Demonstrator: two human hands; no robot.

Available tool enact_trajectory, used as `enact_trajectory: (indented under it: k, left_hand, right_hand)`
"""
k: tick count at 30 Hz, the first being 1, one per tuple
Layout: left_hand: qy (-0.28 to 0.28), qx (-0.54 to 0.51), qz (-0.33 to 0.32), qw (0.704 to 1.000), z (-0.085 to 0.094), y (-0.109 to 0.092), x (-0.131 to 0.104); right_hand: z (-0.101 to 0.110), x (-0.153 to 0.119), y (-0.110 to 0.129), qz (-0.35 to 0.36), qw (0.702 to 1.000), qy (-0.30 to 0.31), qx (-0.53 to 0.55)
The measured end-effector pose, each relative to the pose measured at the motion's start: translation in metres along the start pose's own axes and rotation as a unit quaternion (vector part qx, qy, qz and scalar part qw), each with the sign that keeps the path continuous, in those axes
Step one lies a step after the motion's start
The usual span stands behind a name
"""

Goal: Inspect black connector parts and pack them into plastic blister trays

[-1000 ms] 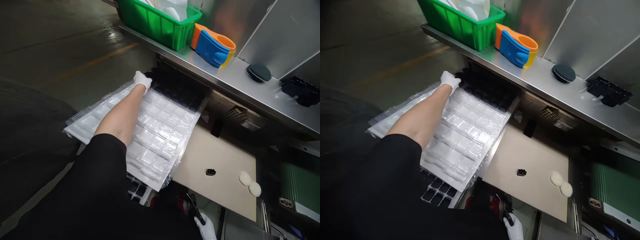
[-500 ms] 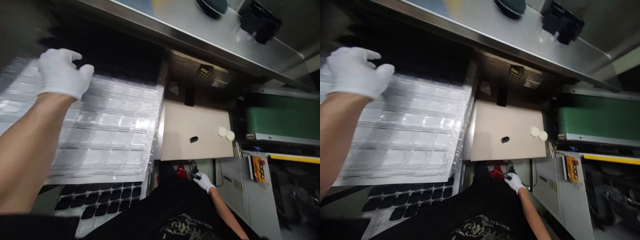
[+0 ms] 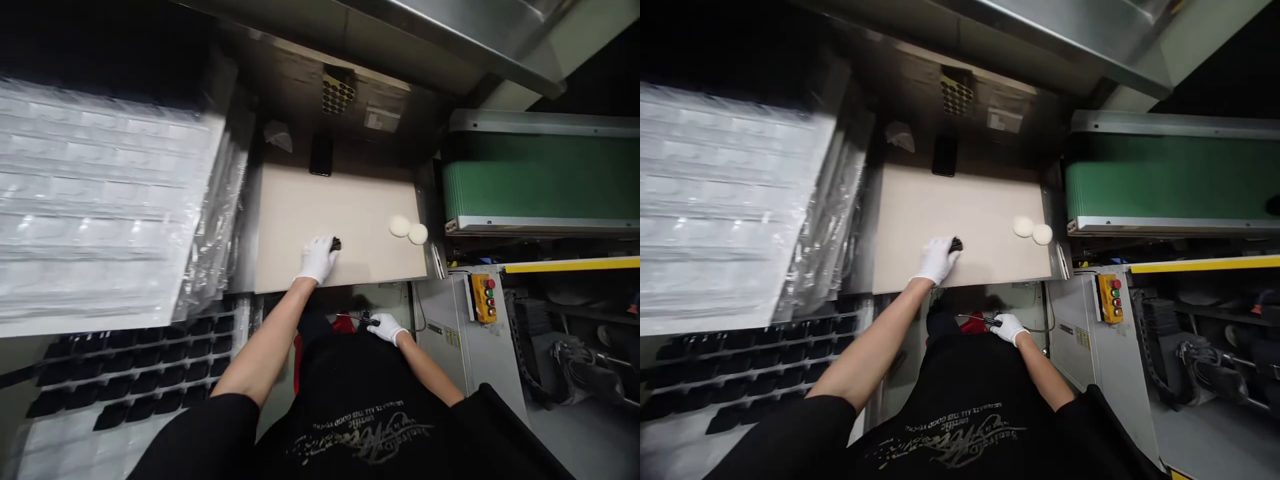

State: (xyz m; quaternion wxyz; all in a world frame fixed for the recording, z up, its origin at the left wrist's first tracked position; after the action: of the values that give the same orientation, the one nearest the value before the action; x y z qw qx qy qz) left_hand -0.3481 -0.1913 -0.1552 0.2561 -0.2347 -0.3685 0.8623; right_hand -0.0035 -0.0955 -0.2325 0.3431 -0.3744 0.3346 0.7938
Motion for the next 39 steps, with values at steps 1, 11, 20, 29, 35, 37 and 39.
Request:
enact_trajectory:
  k: [1,11,20,29,35,37,39]
  left_hand:
    - [-0.004,-0.004,-0.002,1.000,-0.009,0.001,0.005]
    - [-0.053,-0.098,0.192,0.975,-0.105,0.000,-0.174]
    - [0.077,-0.369,0.278,0.884,-0.135,0.044,-0.296]
    - [0.192,-0.349,0.291,0.870,-0.107,0.109,-0.306]
    - [0.144,-0.208,0.324,0.911,-0.053,0.202,-0.288]
    - [0.147,-0.195,0.332,0.911,-0.033,0.228,-0.292]
    - [0.150,-0.189,0.342,0.908,-0.014,0.252,-0.300]
  right_hand:
    - [0.006,-0.006,-0.018,-0.002,1.000,-0.005,0.006]
    - [0.068,-0.049,-0.090,0.056,0.998,-0.010,-0.032]
    - [0.071,-0.054,-0.031,0.154,0.963,0.094,-0.201]
    - [0.053,-0.036,0.047,0.158,0.950,0.111,-0.244]
    - [0.007,-0.020,0.149,0.120,0.924,0.093,-0.351]
    - [-0.007,-0.012,0.172,0.084,0.917,0.094,-0.377]
    - [-0.020,-0.003,0.193,0.067,0.917,0.092,-0.382]
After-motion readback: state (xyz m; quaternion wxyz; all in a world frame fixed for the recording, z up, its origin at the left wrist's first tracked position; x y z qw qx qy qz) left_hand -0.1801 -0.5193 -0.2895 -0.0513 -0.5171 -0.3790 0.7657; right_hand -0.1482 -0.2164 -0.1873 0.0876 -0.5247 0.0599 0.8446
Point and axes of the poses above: each hand's wrist, its own x-axis towards the middle knuckle, its own z-axis out of the back of the hand, y = z × x, the point moved 8 cm from there along x, towards the middle knuckle, and after that the axes turned 2 degrees about -x, right-handed, at the moved point
